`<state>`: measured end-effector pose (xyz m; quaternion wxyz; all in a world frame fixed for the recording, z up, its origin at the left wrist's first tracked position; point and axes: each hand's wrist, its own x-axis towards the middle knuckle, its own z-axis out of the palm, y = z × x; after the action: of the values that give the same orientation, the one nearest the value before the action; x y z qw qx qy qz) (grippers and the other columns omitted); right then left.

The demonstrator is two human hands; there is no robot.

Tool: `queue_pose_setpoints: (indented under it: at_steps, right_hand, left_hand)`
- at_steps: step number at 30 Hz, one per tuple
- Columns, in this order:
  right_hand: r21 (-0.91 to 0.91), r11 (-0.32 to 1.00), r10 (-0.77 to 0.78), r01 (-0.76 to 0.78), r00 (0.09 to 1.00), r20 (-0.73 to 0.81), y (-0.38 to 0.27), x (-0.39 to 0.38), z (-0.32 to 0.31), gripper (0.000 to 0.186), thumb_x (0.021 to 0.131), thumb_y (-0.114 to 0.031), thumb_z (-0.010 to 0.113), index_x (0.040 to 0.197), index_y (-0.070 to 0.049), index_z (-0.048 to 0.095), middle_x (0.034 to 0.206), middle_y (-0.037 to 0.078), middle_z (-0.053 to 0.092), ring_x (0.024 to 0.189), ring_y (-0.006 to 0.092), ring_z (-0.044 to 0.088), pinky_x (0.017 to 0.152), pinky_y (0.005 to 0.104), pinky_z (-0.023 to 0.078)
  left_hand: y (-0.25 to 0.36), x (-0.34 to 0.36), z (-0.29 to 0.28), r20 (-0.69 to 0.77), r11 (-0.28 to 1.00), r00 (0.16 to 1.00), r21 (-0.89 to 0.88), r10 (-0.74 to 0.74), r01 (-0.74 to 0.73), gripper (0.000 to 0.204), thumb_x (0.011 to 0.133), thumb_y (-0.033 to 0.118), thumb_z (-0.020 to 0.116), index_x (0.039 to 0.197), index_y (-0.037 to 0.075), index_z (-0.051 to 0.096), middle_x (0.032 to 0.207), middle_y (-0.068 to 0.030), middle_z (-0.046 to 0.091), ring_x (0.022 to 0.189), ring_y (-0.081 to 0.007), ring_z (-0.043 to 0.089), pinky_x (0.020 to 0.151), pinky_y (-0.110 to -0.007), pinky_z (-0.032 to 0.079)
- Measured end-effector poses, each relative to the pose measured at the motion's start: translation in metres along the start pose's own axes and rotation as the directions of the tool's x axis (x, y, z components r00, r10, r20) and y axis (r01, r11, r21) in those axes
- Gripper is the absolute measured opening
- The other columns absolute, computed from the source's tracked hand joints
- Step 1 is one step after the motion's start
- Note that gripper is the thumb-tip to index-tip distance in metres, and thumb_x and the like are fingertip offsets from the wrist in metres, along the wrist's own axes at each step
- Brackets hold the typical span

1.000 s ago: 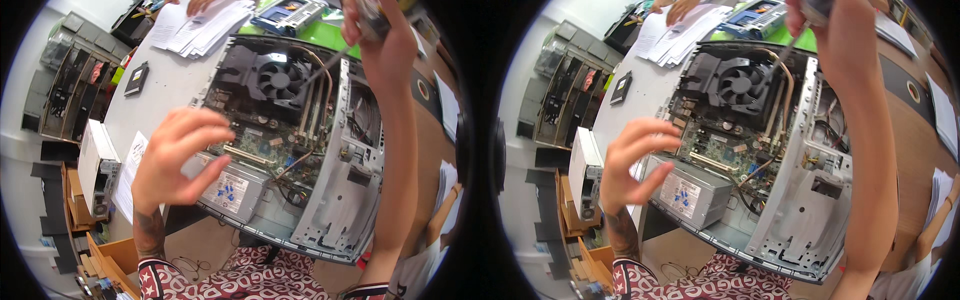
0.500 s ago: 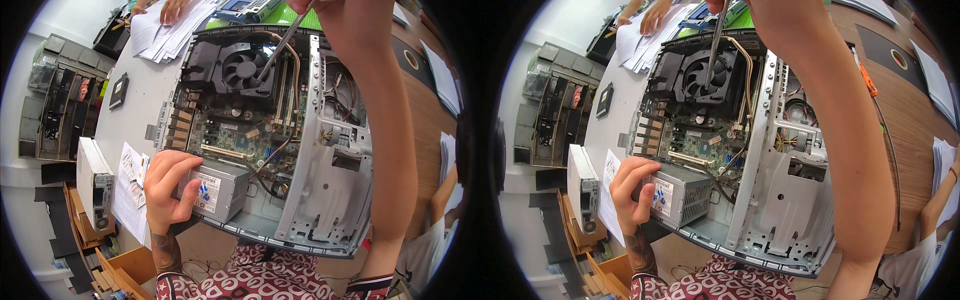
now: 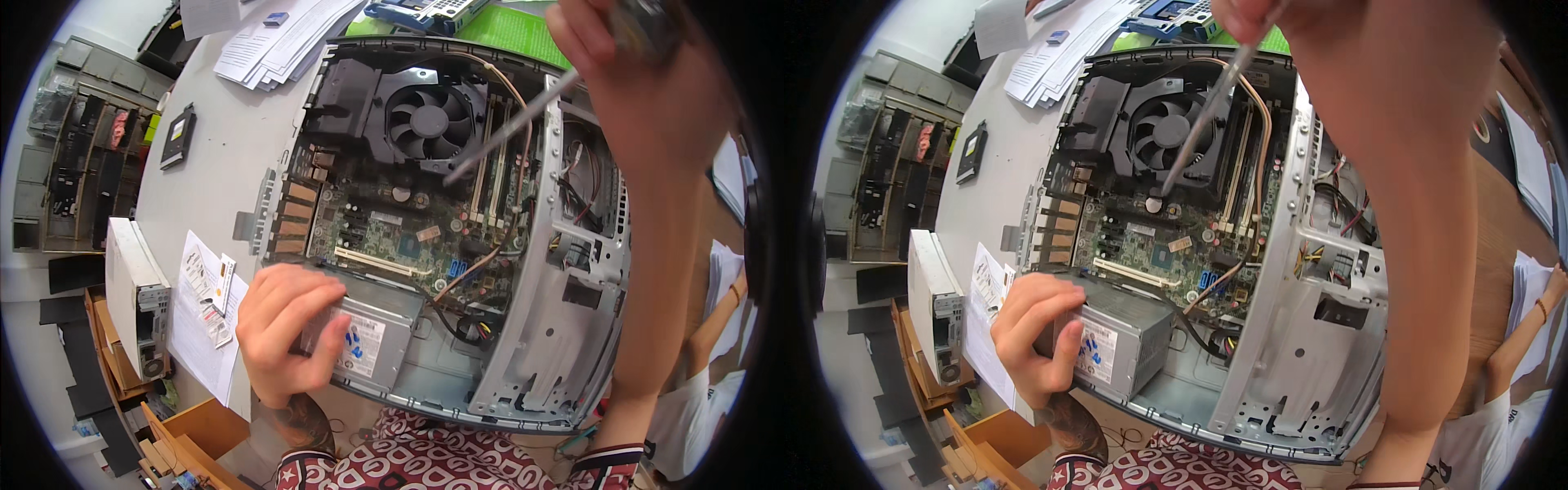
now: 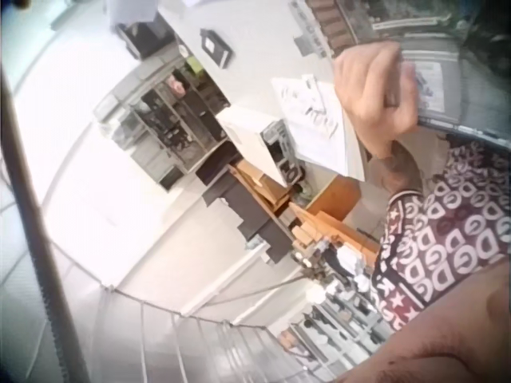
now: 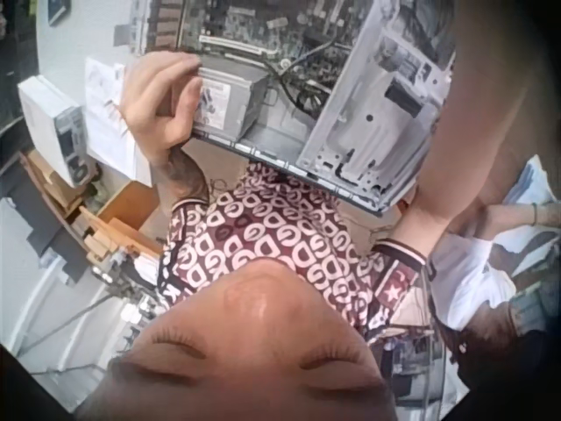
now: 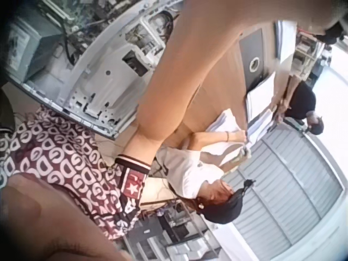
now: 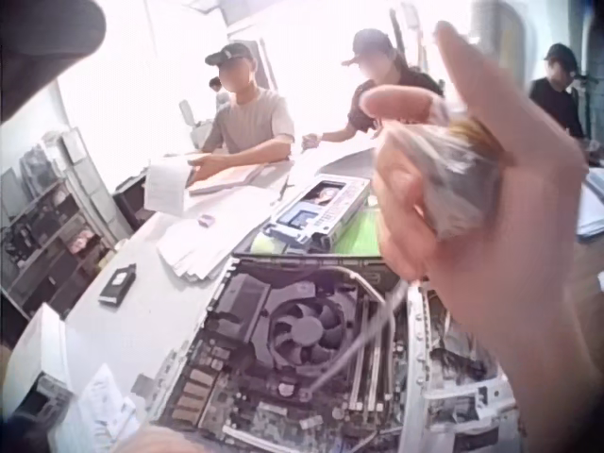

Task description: The person works on the internal components of a computer chassis using a screwdriver to manipulate the CPU cooler and motherboard connections.

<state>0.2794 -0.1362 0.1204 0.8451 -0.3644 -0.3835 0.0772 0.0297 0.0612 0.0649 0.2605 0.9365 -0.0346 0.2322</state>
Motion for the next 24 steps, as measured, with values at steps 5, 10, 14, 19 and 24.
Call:
queue_pose_setpoints:
  at_steps: [5, 10, 14, 19, 24]
  right_hand:
    - [0.125, 0.984, 0.104, -0.129, 0.977, 0.187, 0.017, -0.004, -0.012, 0.048, 0.098, -0.034, 0.053, 0.126, 0.004, 0.046, 0.079, 0.016, 0.058, 0.057, 0.0238, 0.059, 0.05, 0.0357, 0.049]
    - [0.245, 0.93, 0.179, -0.273, 0.922, 0.344, 0.044, 0.0, -0.011, 0.05, 0.1, -0.033, 0.051, 0.133, 0.003, 0.042, 0.083, 0.018, 0.06, 0.062, 0.0269, 0.062, 0.055, 0.0389, 0.052]
    - [0.131, 0.907, 0.25, -0.4, 0.763, 0.596, 0.04, 0.023, -0.022, 0.05, 0.102, -0.035, 0.045, 0.135, 0.002, 0.04, 0.088, 0.02, 0.062, 0.068, 0.0279, 0.064, 0.06, 0.0406, 0.054]
    - [0.013, 0.927, 0.35, -0.375, 0.876, 0.333, 0.035, 0.003, -0.014, 0.045, 0.099, -0.034, 0.052, 0.125, 0.001, 0.039, 0.082, 0.013, 0.055, 0.062, 0.0206, 0.055, 0.054, 0.0326, 0.049]
    - [-0.122, 0.905, 0.424, -0.407, 0.883, 0.203, 0.021, 0.002, -0.001, 0.042, 0.096, -0.032, 0.058, 0.115, -0.001, 0.037, 0.076, 0.005, 0.048, 0.056, 0.0133, 0.047, 0.048, 0.0246, 0.043]
  left_hand:
    - [-0.001, 0.0, -0.004, 0.048, 1.0, 0.999, -0.012, -0.026, 0.026, 0.024, 0.069, 0.013, 0.069, 0.088, -0.002, 0.071, 0.087, -0.014, 0.071, 0.082, -0.0302, 0.069, 0.082, -0.042, 0.052]
    - [-0.012, -0.002, -0.01, 0.063, 0.993, 0.996, -0.091, -0.065, 0.071, 0.022, 0.071, 0.013, 0.068, 0.086, -0.002, 0.072, 0.086, -0.0157, 0.072, 0.082, -0.0315, 0.071, 0.082, -0.044, 0.053]
    - [-0.018, 0.0, -0.01, 0.087, 0.985, 0.996, -0.173, 0.011, 0.004, 0.026, 0.081, 0.019, 0.062, 0.082, -0.005, 0.069, 0.082, -0.0209, 0.071, 0.079, -0.0349, 0.07, 0.081, -0.049, 0.053]
    - [-0.02, -0.01, -0.018, -0.025, 0.984, 1.0, -0.178, 0.002, -0.006, 0.021, 0.079, 0.018, 0.064, 0.077, -0.002, 0.069, 0.073, -0.0146, 0.069, 0.069, -0.0285, 0.068, 0.071, -0.044, 0.054]
    - [-0.025, -0.025, -0.015, -0.397, 0.962, 0.916, -0.222, 0.059, -0.158, 0.03, 0.091, 0.021, 0.052, 0.07, 0.001, 0.061, 0.063, -0.0118, 0.062, 0.057, -0.0242, 0.059, 0.056, -0.039, 0.048]
